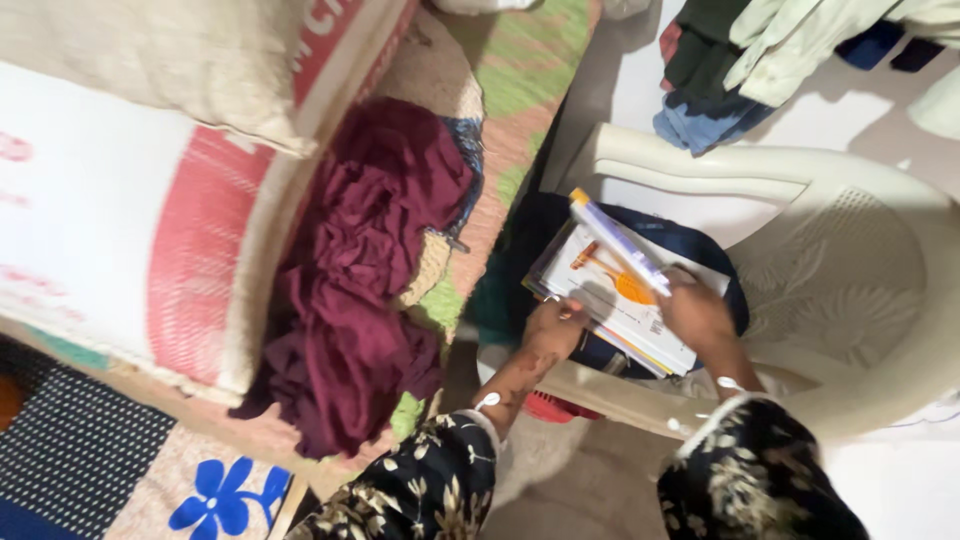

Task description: The person organizes stationery items on a table, arranging boxes of crayons, a paint set, and a pencil case. They then pick up several books from a nearby chair and stack them on the table.

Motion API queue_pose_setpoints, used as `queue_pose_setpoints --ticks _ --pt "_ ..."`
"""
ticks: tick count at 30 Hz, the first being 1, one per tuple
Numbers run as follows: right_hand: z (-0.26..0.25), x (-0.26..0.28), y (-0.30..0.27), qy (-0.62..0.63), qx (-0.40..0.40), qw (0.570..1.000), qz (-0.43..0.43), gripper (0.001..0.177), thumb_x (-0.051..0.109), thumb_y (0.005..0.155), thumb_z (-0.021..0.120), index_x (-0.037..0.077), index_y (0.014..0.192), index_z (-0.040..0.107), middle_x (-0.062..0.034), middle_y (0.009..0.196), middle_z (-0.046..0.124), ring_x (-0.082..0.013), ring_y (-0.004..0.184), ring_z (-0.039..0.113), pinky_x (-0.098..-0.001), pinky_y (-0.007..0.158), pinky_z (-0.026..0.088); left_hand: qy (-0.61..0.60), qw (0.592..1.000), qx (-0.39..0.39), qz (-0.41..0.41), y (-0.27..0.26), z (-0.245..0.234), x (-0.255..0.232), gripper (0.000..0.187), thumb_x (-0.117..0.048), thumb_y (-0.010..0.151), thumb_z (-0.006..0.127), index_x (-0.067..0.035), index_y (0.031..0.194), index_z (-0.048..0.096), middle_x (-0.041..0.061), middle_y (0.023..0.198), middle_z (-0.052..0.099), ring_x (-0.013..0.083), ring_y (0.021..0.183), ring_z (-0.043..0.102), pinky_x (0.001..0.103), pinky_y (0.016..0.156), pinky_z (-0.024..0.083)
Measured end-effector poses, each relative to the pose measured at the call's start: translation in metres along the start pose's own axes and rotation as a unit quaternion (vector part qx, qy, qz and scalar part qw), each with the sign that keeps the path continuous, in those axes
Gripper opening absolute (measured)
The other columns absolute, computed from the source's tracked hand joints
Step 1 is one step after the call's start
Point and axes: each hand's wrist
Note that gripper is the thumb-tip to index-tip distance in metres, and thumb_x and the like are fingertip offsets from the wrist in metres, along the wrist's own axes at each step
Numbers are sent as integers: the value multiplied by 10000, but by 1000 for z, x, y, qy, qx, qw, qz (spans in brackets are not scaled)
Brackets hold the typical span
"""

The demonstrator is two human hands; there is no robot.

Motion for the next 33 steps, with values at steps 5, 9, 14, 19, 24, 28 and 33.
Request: queue_pose_setpoints --ticks 5,9,14,19,24,28,33 --pt "-135 22 -82 37 -131 991 -17 374 396 995 564 90 1183 668 -226 845 729 -439 803 703 -548 750 554 -150 986 66 -25 -55 -29 -147 953 -560 722 820 57 1358 468 195 1161 690 247 1017 724 331 851 582" --pt "-206 98 -181 -10 -249 968 -36 283 391 1010 597 145 1130 668 -160 760 722 -388 708 706 -501 676 566 -283 952 110 29 -118 -50 -233 1004 -547 733 835 131 1362 443 209 1127 689 257 922 694 334 745 587" --pt "-271 202 -303 -64 -339 933 -102 270 331 900 680 133 1084 675 -104 772 730 -352 606 693 -475 544 544 -287 957 -28 17 -208 -95 -272 559 -252 797 655 154 1179 612 225 920 677 266 707 639 375 502 489" --pt "-300 292 -428 -41 -385 910 -150 274 283 904 683 123 1126 694 -73 755 728 -305 602 702 -450 541 546 -271 957 -99 16 -318 -171 -265 365 -214 830 671 28 1102 655 143 940 692 242 803 692 341 622 529" --pt "-309 369 -540 13 -379 908 -180 487 413 785 774 160 1198 718 -132 944 765 -352 764 726 -461 662 575 -369 921 -110 52 -454 -270 -250 320 -116 820 669 -24 1124 634 138 939 689 268 836 682 428 727 542" --pt "-294 387 -565 232 -252 915 -213 553 459 877 768 89 1284 708 -181 1066 758 -314 932 724 -423 821 566 -496 844 -161 123 -550 -360 -210 325 -43 827 667 -6 1139 581 129 929 662 255 828 665 432 735 546" --pt "-194 502 -522 683 59 667 -292 546 373 1038 701 3 1412 559 -133 1142 725 -229 911 700 -380 744 565 -522 775 -281 219 -645 -494 -138 348 -34 854 714 37 1162 567 126 995 667 201 895 671 372 792 556"
Point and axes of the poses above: each hand's wrist, its own y-axis towards the middle knuckle, its own z-axis out of the palm, x = y × z
